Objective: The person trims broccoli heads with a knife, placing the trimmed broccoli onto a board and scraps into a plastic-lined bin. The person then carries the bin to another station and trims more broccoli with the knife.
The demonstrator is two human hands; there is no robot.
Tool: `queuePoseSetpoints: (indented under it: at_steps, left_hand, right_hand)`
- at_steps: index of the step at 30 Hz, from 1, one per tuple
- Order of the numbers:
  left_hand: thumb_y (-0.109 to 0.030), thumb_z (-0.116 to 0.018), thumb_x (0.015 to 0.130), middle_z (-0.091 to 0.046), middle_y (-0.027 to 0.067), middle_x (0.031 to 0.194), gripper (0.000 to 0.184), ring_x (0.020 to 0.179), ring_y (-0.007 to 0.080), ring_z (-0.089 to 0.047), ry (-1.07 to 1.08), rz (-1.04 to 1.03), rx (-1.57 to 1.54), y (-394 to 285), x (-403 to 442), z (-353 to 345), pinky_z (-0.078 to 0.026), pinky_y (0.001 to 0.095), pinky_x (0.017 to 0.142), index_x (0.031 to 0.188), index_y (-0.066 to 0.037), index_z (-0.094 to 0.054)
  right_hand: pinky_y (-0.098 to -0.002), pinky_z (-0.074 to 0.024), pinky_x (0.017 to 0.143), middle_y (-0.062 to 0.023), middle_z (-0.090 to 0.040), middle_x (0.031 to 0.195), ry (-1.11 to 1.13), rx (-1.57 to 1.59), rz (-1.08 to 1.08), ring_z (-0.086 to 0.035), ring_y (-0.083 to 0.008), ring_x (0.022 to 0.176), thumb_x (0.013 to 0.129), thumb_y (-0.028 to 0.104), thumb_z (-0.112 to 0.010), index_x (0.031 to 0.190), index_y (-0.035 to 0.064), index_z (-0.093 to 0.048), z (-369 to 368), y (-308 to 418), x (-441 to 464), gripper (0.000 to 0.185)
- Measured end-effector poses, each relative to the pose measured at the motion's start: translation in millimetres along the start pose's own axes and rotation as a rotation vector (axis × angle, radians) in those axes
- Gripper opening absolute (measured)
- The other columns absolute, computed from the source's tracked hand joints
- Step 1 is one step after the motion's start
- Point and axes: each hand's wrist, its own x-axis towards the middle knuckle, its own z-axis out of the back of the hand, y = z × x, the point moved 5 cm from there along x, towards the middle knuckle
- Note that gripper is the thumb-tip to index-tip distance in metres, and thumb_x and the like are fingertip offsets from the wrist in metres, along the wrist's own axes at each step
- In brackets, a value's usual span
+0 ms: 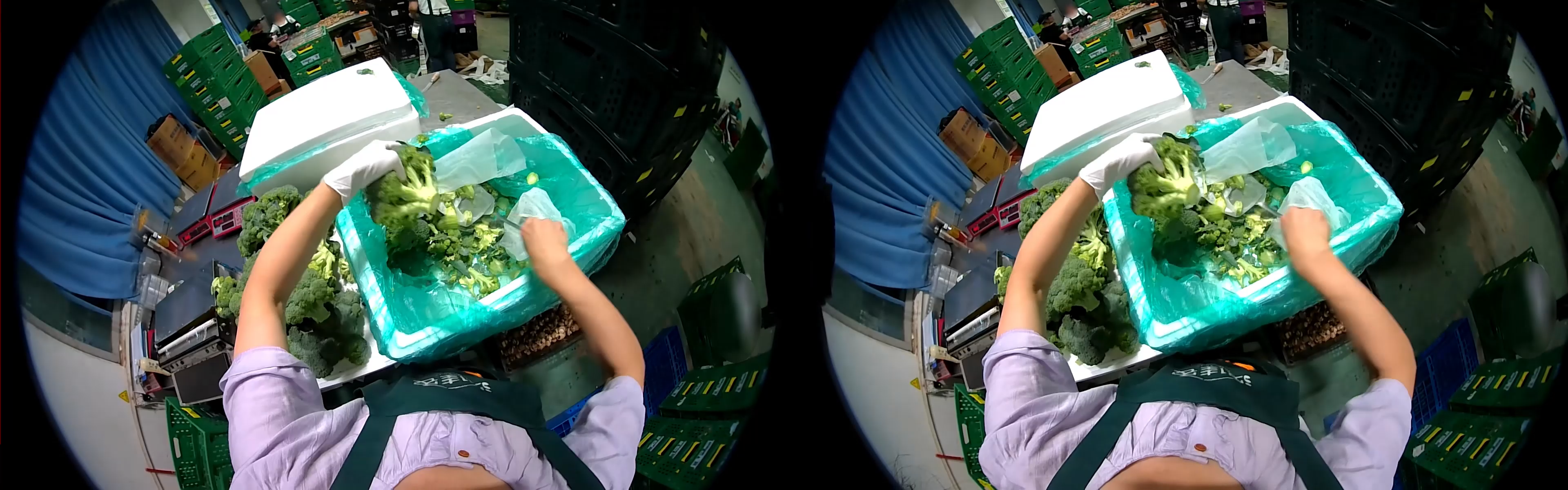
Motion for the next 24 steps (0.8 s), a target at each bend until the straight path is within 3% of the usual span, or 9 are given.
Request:
queuePoseSetpoints:
  at_steps: [2, 5, 9, 10, 11, 13, 16, 17, 24]
  left_hand:
    - [-0.015, -0.063, 0.061, -0.061, 0.0148, 0.111, 0.057, 0.088, 0.0205, -0.059, -0.019, -0.249, 0.031, -9, -10, 16, -0.048, 0.0283, 0.078, 0.117, -0.002, -0.059]
    - [-0.016, -0.062, 0.068, -0.065, 0.0058, 0.100, 0.039, 0.089, 0.0163, -0.061, 0.075, -0.065, -0.345, 61, 12, 35, -0.049, 0.0275, 0.077, 0.104, -0.002, -0.063]
    - [-0.009, -0.060, 0.070, -0.066, 0.0091, 0.095, 0.032, 0.087, 0.0194, -0.063, 0.068, 0.097, -0.857, 46, -28, 18, -0.050, 0.0300, 0.078, 0.101, -0.001, -0.064]
    - [-0.011, -0.062, 0.068, -0.066, 0.0102, 0.098, 0.038, 0.088, 0.0203, -0.063, 0.066, -0.007, -0.319, 31, -22, 19, -0.049, 0.0306, 0.080, 0.105, -0.002, -0.063]
    - [-0.011, -0.064, 0.068, -0.064, 0.0113, 0.104, 0.040, 0.092, 0.0206, -0.061, -0.185, -0.086, 0.064, 23, -27, 18, -0.047, 0.0304, 0.083, 0.107, -0.001, -0.062]
    - [-0.011, -0.063, 0.071, -0.060, 0.0120, 0.114, 0.038, 0.100, 0.0192, -0.058, 0.026, 0.036, -0.182, 86, 6, 24, -0.046, 0.0305, 0.086, 0.108, -0.002, -0.062]
    - [-0.019, -0.061, 0.072, -0.065, 0.0085, 0.099, 0.030, 0.092, 0.0192, -0.061, -0.080, -0.325, -0.282, 89, -16, 31, -0.048, 0.0334, 0.086, 0.099, -0.006, -0.064]
    - [-0.020, -0.063, 0.070, -0.066, 0.0071, 0.096, 0.031, 0.090, 0.0194, -0.062, 0.018, 0.182, -0.814, 64, -45, 14, -0.048, 0.0338, 0.085, 0.098, -0.008, -0.064]
    - [-0.029, -0.053, 0.071, -0.062, 0.0124, 0.107, 0.046, 0.094, 0.0247, -0.060, -0.142, 0.130, -0.986, 132, -46, 4, -0.049, 0.0412, 0.083, 0.110, -0.005, -0.061]
  right_hand:
    - [-0.0409, -0.0531, 0.055, -0.0140, -0.065, 0.071, 0.027, 0.045, 0.049, -0.066, -0.0308, 0.065, 0.077, 0.007, -0.053, 0.075, 0.0044, -0.061, 0, -12, -6, 0.008]
    - [-0.0435, -0.0516, 0.054, -0.0171, -0.063, 0.069, -0.028, 0.162, 0.106, -0.065, -0.0329, 0.065, 0.078, 0.006, -0.052, 0.078, 0.0030, -0.057, 38, 3, -16, 0.006]
    - [-0.0483, -0.0493, 0.058, -0.0204, -0.061, 0.068, -0.065, 0.270, 0.043, -0.062, -0.0391, 0.066, 0.081, 0.008, -0.050, 0.087, 0.0026, -0.052, 56, 9, -16, 0.008]
    - [-0.0489, -0.0491, 0.059, -0.0207, -0.061, 0.068, -0.059, 0.296, 0.036, -0.062, -0.0394, 0.067, 0.081, 0.009, -0.051, 0.087, 0.0027, -0.052, 49, 10, -16, 0.009]
    - [-0.0495, -0.0490, 0.060, -0.0209, -0.061, 0.069, -0.057, 0.320, 0.031, -0.062, -0.0397, 0.067, 0.082, 0.010, -0.052, 0.088, 0.0028, -0.052, 42, 11, -16, 0.010]
    - [-0.0499, -0.0488, 0.060, -0.0211, -0.061, 0.069, -0.035, 0.330, 0.035, -0.061, -0.0402, 0.067, 0.081, 0.011, -0.054, 0.088, 0.0029, -0.052, 31, 15, -19, 0.011]
    - [-0.0506, -0.0485, 0.060, -0.0213, -0.061, 0.068, -0.018, 0.384, 0.017, -0.061, -0.0409, 0.067, 0.080, 0.011, -0.056, 0.088, 0.0033, -0.051, 22, 17, -19, 0.012]
    - [-0.0509, -0.0484, 0.061, -0.0215, -0.061, 0.068, -0.013, 0.410, 0.009, -0.061, -0.0411, 0.067, 0.079, 0.011, -0.057, 0.088, 0.0035, -0.051, 19, 16, -21, 0.013]
    - [-0.0496, -0.0455, 0.053, -0.0210, -0.059, 0.062, -0.127, 0.620, -0.030, -0.059, -0.0422, 0.063, 0.081, 0.020, -0.066, 0.082, 0.0030, -0.049, 14, 24, -26, 0.024]
